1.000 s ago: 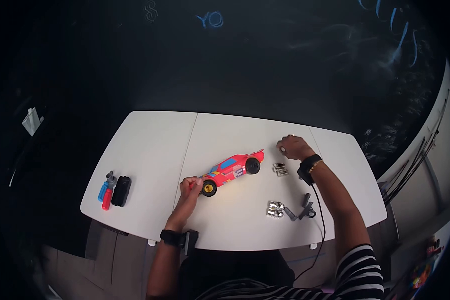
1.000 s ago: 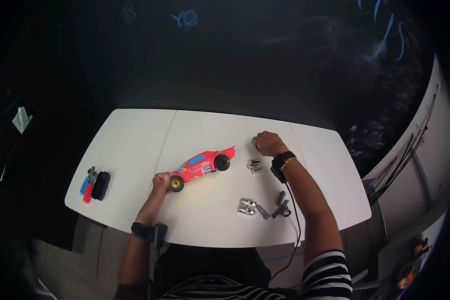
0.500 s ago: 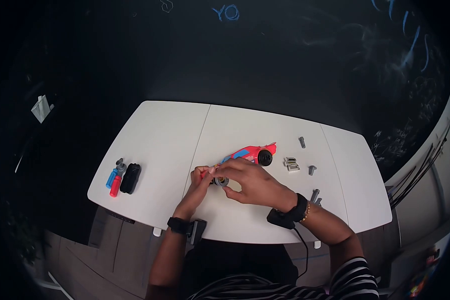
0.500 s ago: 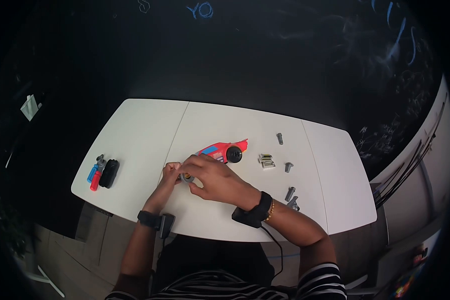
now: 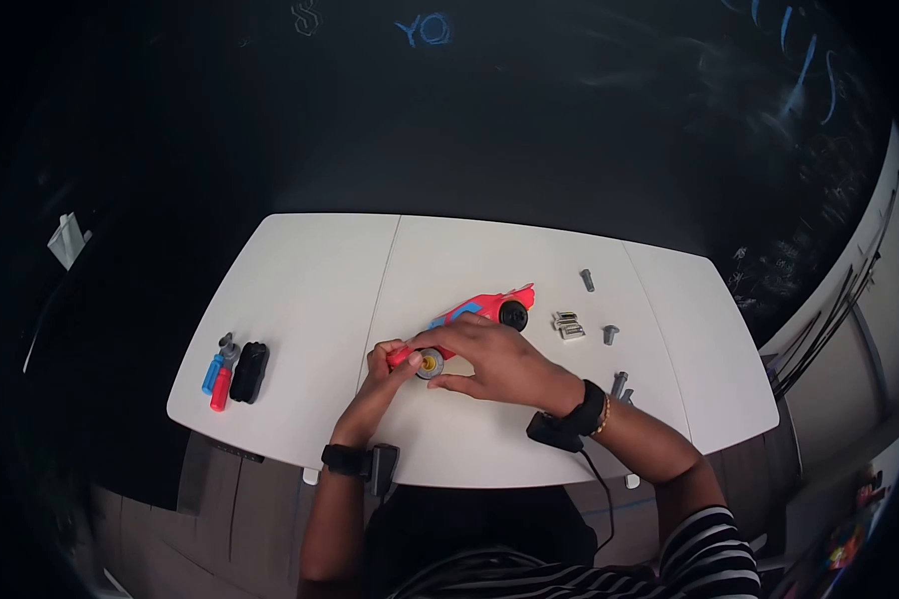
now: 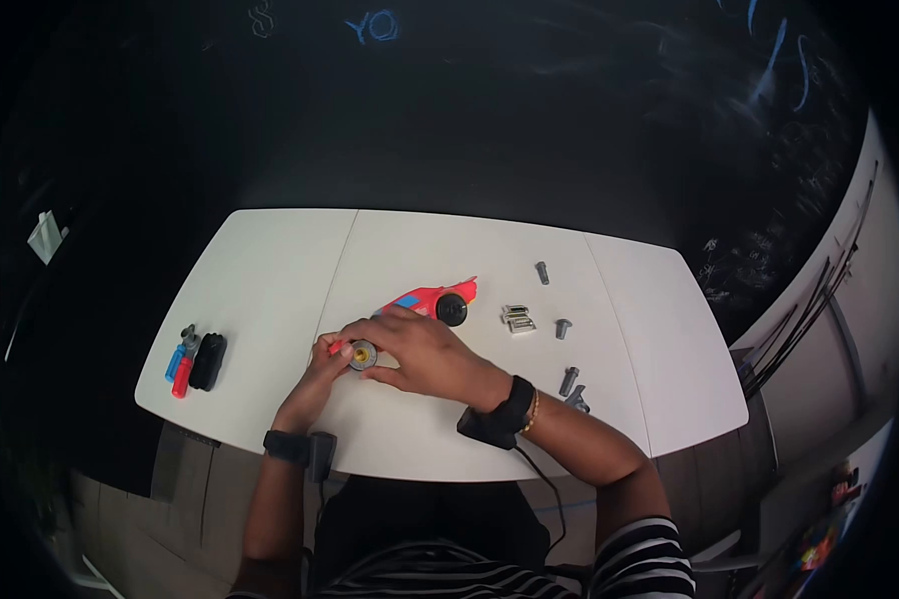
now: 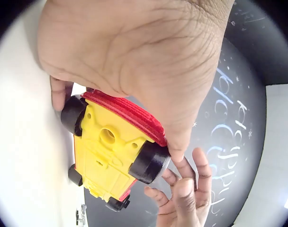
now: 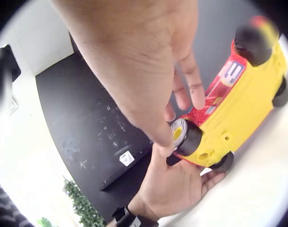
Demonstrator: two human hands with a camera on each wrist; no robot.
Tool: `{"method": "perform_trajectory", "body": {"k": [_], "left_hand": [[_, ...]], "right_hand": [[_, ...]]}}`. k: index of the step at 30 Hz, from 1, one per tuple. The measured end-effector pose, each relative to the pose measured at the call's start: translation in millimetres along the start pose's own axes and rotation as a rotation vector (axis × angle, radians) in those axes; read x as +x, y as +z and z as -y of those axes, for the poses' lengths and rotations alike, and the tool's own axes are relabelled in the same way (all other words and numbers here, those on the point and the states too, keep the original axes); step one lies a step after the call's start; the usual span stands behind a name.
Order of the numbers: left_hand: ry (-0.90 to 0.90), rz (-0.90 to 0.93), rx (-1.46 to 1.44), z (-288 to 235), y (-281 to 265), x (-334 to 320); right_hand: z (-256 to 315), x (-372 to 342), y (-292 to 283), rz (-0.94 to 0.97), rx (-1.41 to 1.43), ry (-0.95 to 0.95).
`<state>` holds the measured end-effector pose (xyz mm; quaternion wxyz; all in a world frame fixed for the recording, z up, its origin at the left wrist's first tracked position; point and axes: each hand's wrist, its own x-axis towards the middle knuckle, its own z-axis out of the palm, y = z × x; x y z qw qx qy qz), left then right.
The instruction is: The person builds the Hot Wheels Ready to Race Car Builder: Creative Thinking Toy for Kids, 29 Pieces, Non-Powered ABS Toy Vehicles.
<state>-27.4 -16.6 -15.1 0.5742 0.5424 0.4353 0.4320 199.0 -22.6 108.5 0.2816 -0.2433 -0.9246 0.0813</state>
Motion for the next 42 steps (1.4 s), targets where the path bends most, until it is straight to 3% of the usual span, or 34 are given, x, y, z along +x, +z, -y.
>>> {"method": "perform_trajectory", "body": {"k": [1, 3, 4, 6, 7, 8, 10, 11, 12, 18, 24, 26, 28, 30, 34, 40, 42], "left_hand": [[-0.004, -0.009, 0.018, 0.7, -0.3, 0.0], [-0.009, -0.015, 0.037, 2.7, -1.3, 1.5], [-0.004, -0.017, 0.014, 4.3, -1.1, 1.9], [-0.003, -0.016, -0.01, 6.5, 0.2, 0.8], [-0.004, -0.019, -0.005, 5.4, 0.2, 0.4], [-0.003, -0.022, 0.0, 4.2, 0.2, 0.6], [-0.01, -0.027, 0.023, 4.4, -0.4, 0.5], [-0.021, -0.035, 0.045, 4.6, -0.9, -0.1], [-0.016, -0.036, 0.046, 2.3, -0.9, -0.7], [-0.033, -0.019, 0.046, -17.2, 4.8, -12.1], [-0.012, -0.017, 0.083, -0.9, -2.0, -4.4], [-0.012, -0.021, 0.087, 2.0, -1.3, -3.2], [-0.013, -0.026, 0.088, 1.3, -0.7, -3.6], [-0.046, -0.029, 0.09, -1.6, -0.5, -3.1], [-0.046, -0.024, 0.074, 0.7, -0.4, -1.9], [0.002, -0.019, 0.031, -3.4, 1.9, -3.1], [0.008, -0.032, 0.039, -4.7, 2.6, -4.0]], "right_hand": [[-5.2, 0.1, -4.6, -0.006, -0.006, 0.006], [-24.6, 0.1, -20.3, -0.108, 0.208, 0.234], [-59.0, -1.7, -22.6, -0.243, 0.317, 0.27], [-108.6, -0.9, -52.8, -0.349, 0.095, 0.481], [-160.5, -15.9, -56.6, -0.458, -0.073, 0.436], [-201.7, -35.5, -65.7, -0.419, -0.227, 0.465], [-274.5, -88.1, -78.1, -0.106, -0.454, 0.769], [-275.9, -96.8, -87.3, 0.109, -0.467, 1.03], [-282.1, -108.4, -89.6, 0.194, -0.474, 1.122], [-318.4, -134.5, -75.9, 0.212, -0.5, 1.054], [-292.5, -117.4, -63.5, 0.089, -0.599, 0.891], [-244.1, -82.4, -66.3, -0.382, -0.248, 0.912], [-188.5, -56.4, -62.2, -0.687, 0.096, 0.665], [-124.6, -37.4, -57.3, -0.708, 0.367, 0.447], [-10.5, -19.1, -28.0, -0.546, 0.675, 0.354], [11.4, -17.1, 31.5, -0.457, 0.512, 0.285], [10.3, -19.0, 36.4, -0.426, 0.158, 0.114]]}}
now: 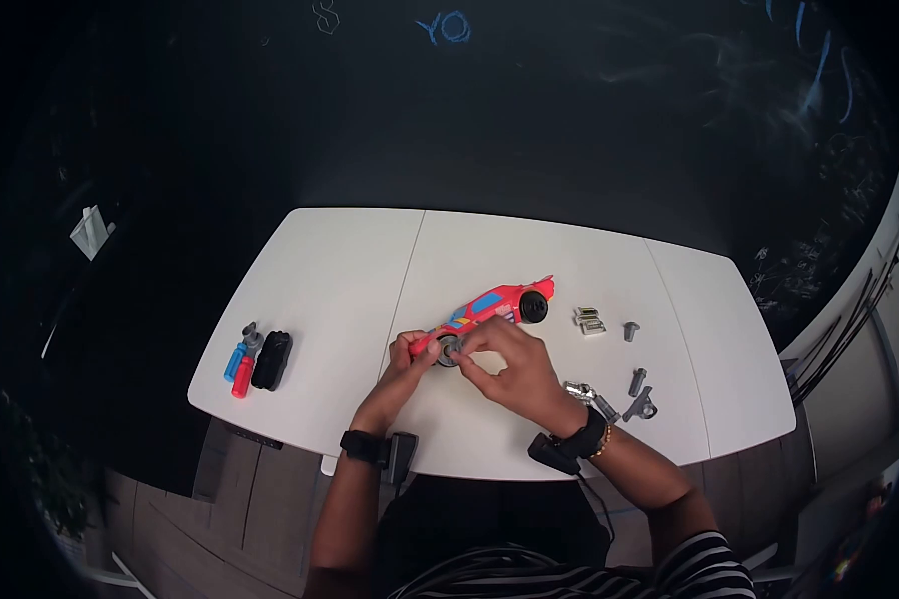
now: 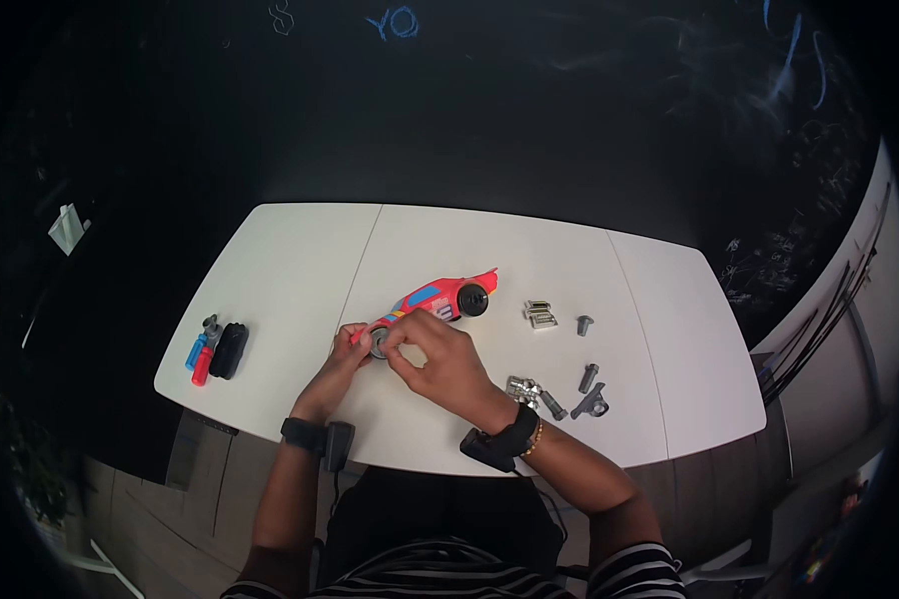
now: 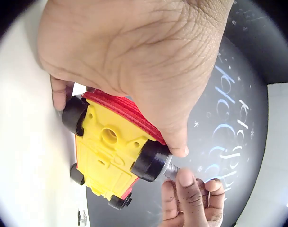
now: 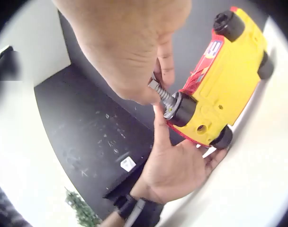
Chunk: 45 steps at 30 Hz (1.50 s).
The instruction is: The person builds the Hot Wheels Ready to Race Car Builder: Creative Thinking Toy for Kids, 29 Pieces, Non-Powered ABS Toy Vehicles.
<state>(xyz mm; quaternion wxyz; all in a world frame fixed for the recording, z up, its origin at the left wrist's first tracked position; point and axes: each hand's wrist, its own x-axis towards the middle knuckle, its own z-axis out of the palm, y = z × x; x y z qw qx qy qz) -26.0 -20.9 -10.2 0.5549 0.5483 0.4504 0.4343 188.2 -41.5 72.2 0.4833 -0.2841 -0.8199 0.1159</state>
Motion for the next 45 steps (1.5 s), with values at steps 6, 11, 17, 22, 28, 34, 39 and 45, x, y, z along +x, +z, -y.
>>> {"method": "perform_trajectory", "body": {"k": [6, 11, 17, 22, 28, 34, 39, 45], "left_hand": [[-0.018, -0.027, 0.011, 2.0, -0.2, 4.1], [-0.019, -0.006, 0.013, -7.1, 0.4, 1.5], [-0.046, 0.041, 0.013, 2.0, -4.3, 6.2], [-0.047, 0.027, 0.025, 0.0, -3.6, 5.2], [-0.012, 0.046, -0.025, 15.9, -6.0, 11.2], [-0.034, 0.048, -0.013, 9.5, -7.8, 8.8], [-0.011, 0.038, -0.01, 15.9, -6.7, 8.2], [-0.023, 0.02, 0.058, 13.6, -6.9, 7.0]], "right_hand": [[7.3, 1.5, -6.1, 0.105, -0.159, -0.074], [5.4, 11.2, -11.7, 0.145, -0.058, 0.024], [17.4, 23.6, -16.4, 0.227, 0.038, 0.136], [47.0, 37.7, -30.7, 0.375, -0.191, 0.601], [23.5, 16.4, -14.9, 0.244, -0.014, 0.129], [35.6, 20.3, -15.8, 0.281, -0.27, 0.44], [14.1, 6.9, -2.3, 0.013, -0.055, -0.022], [33.7, 17.4, -14.1, 0.33, -0.302, 0.411]]}}
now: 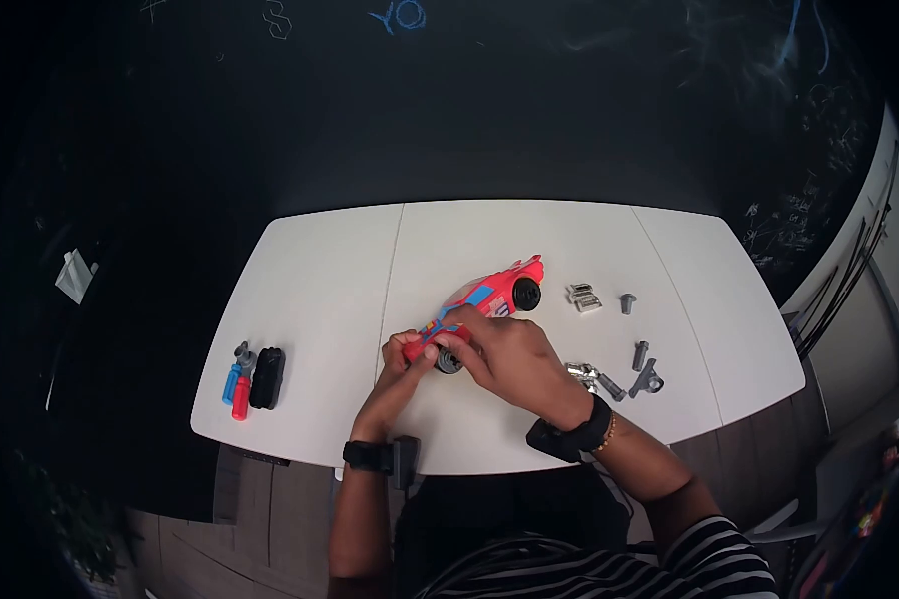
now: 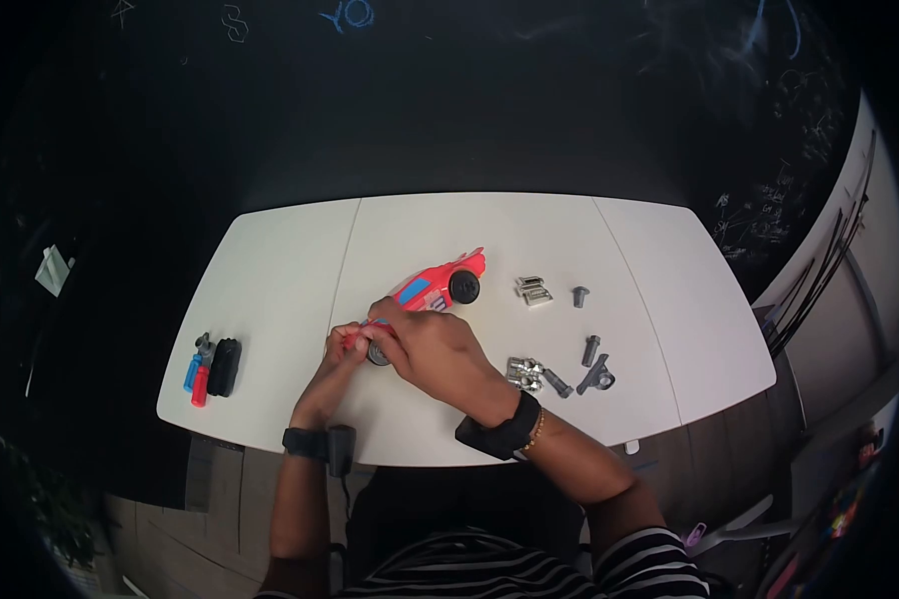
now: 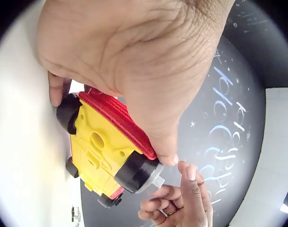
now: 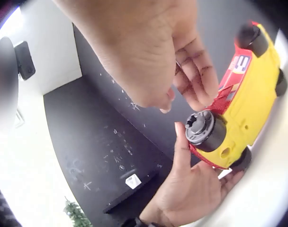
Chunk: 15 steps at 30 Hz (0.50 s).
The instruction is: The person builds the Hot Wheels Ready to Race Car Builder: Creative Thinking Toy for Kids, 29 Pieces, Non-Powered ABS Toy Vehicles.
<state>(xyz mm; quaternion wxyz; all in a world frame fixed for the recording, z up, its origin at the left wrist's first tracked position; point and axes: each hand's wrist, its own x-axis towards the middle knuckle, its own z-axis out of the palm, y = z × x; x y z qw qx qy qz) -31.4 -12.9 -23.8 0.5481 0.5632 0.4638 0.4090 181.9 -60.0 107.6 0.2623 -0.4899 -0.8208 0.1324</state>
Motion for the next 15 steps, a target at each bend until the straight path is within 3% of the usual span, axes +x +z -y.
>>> {"method": "perform_trajectory", "body": {"k": [2, 3, 5, 6, 8, 12, 14, 15], "left_hand": [[0.003, -0.004, 0.001, -3.2, 0.6, -2.7], [0.007, -0.006, 0.0, -3.4, 1.5, -2.8], [0.017, -0.007, -0.025, -2.5, 2.7, -2.0], [0.03, -0.007, -0.045, -2.1, 2.9, -2.5], [0.033, -0.021, 0.015, -5.6, 5.4, -6.2], [0.039, -0.026, 0.048, -5.9, 6.2, -7.4], [0.043, -0.004, 0.002, 2.6, 2.7, -1.6], [0.047, 0.02, -0.044, 7.7, 1.3, 1.0]], "right_hand": [[-8.7, -3.0, 7.2, -0.211, 0.198, -0.193], [-12.8, -1.6, 10.8, -0.208, 0.196, -0.191], [-16.9, -0.4, 14.9, -0.298, 0.2, -0.454], [-16.7, -3.6, 13.8, -0.298, 0.2, -0.45], [-8.9, -9.4, 2.3, -0.015, 0.269, -0.102], [-2.7, -6.5, -3.6, 0.018, 0.056, 0.057], [-15.8, -5.1, 11.9, -0.295, 0.219, -0.379], [-21.1, -4.8, 16.5, -0.295, 0.217, -0.378]]}}
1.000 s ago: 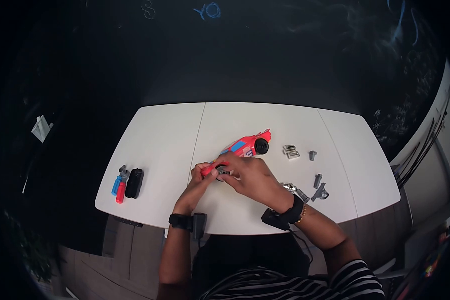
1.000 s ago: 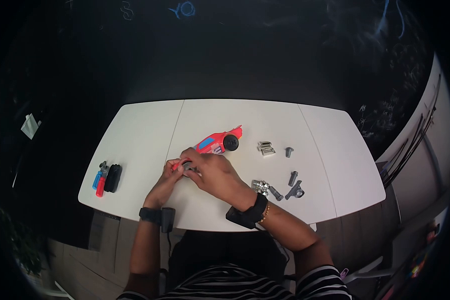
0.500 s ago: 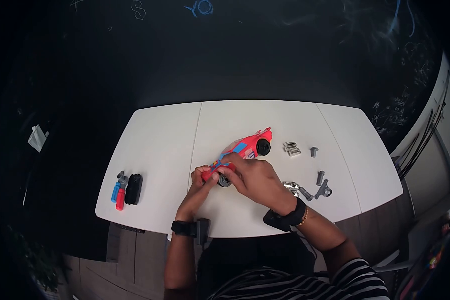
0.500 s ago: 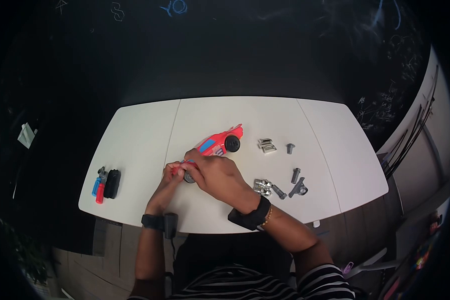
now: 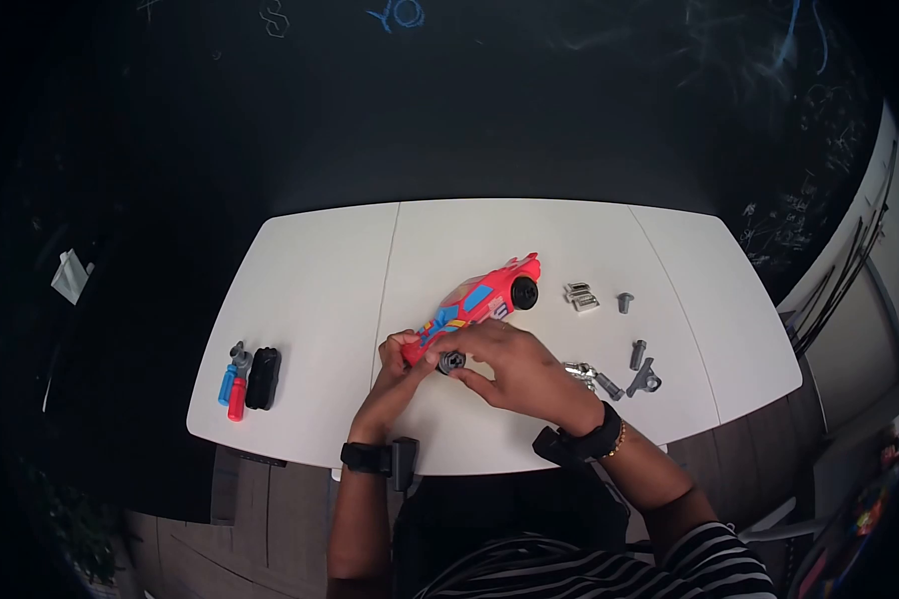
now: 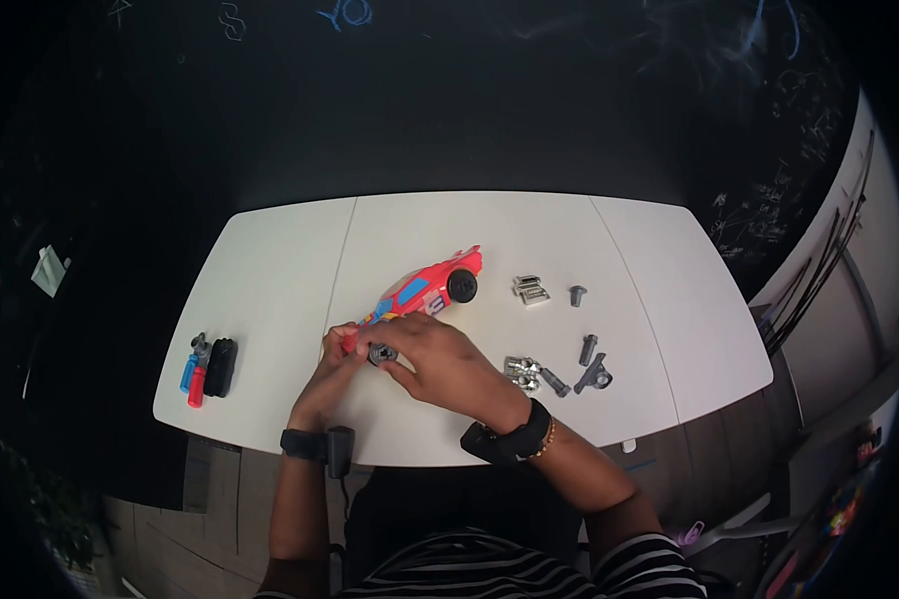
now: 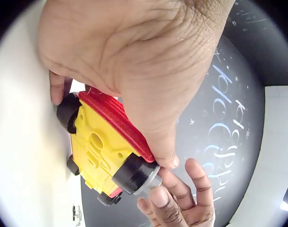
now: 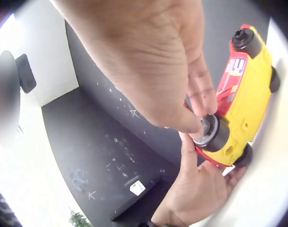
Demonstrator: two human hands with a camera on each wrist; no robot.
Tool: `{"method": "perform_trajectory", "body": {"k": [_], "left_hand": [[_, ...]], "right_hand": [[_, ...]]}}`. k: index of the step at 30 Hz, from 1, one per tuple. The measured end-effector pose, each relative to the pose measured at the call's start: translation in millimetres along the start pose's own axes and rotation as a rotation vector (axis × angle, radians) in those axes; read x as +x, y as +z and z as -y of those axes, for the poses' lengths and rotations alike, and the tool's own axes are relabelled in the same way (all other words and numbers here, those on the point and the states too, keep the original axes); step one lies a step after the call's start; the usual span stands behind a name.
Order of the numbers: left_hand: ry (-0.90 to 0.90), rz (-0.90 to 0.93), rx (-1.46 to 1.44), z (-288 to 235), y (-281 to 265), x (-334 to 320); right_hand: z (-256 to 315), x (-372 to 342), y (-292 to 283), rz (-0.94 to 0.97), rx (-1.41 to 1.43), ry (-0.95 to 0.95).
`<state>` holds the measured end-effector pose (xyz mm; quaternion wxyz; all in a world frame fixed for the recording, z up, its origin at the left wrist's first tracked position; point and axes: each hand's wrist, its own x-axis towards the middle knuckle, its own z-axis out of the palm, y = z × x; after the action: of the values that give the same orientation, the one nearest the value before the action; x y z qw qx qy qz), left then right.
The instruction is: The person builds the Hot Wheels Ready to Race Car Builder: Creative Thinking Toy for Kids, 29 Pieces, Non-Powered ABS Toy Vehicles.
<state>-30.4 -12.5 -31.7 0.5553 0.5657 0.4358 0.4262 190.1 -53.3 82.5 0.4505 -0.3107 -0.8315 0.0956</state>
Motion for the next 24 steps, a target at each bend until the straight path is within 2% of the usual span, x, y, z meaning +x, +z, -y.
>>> {"method": "perform_trajectory", "body": {"k": [3, 5, 6, 9, 11, 15, 17, 18, 20, 21, 23, 24], "left_hand": [[0.006, 0.001, 0.019, 1.3, -0.5, 0.2], [-0.004, -0.009, 0.021, -9.6, 5.3, -4.3], [-0.017, -0.02, 0.023, -13.6, 6.1, -6.6], [-0.026, -0.017, 0.059, -13.8, 4.4, -6.8], [-0.011, -0.005, 0.032, -4.2, 1.8, -2.3], [0.004, -0.006, 0.047, -4.1, 1.2, -2.4], [0.005, -0.008, 0.045, -7.0, 2.6, -3.7], [0.006, -0.01, 0.044, -7.6, 2.7, -4.5], [0.004, -0.009, 0.051, -3.2, 0.2, -1.4], [0.001, -0.003, 0.058, -1.2, 0.0, -0.2], [0.009, -0.006, 0.06, -5.7, 2.5, -3.0], [0.017, -0.011, 0.064, -7.5, 3.1, -3.7]], "right_hand": [[-1.6, -3.8, -0.3, 0.026, -0.041, -0.111], [13.9, -1.2, -8.9, 0.217, -0.205, 0.365], [14.0, -1.8, -9.0, 0.213, -0.204, 0.363], [8.4, -3.4, -10.0, 0.116, -0.088, 0.276], [-0.1, -3.4, -5.9, 0.002, 0.021, -0.056], [-2.9, -10.1, -2.1, 0.048, 0.018, -0.012], [4.9, -7.8, -7.2, 0.093, -0.141, 0.234], [4.8, -7.4, -7.0, 0.093, -0.139, 0.232], [3.6, -5.6, -8.6, 0.057, 0.049, 0.121], [0.8, -6.1, -8.0, 0.057, 0.047, 0.12], [-6.8, -9.1, -5.7, 0.082, -0.045, -0.082], [-8.2, -10.2, -5.9, 0.076, -0.05, -0.082]]}}
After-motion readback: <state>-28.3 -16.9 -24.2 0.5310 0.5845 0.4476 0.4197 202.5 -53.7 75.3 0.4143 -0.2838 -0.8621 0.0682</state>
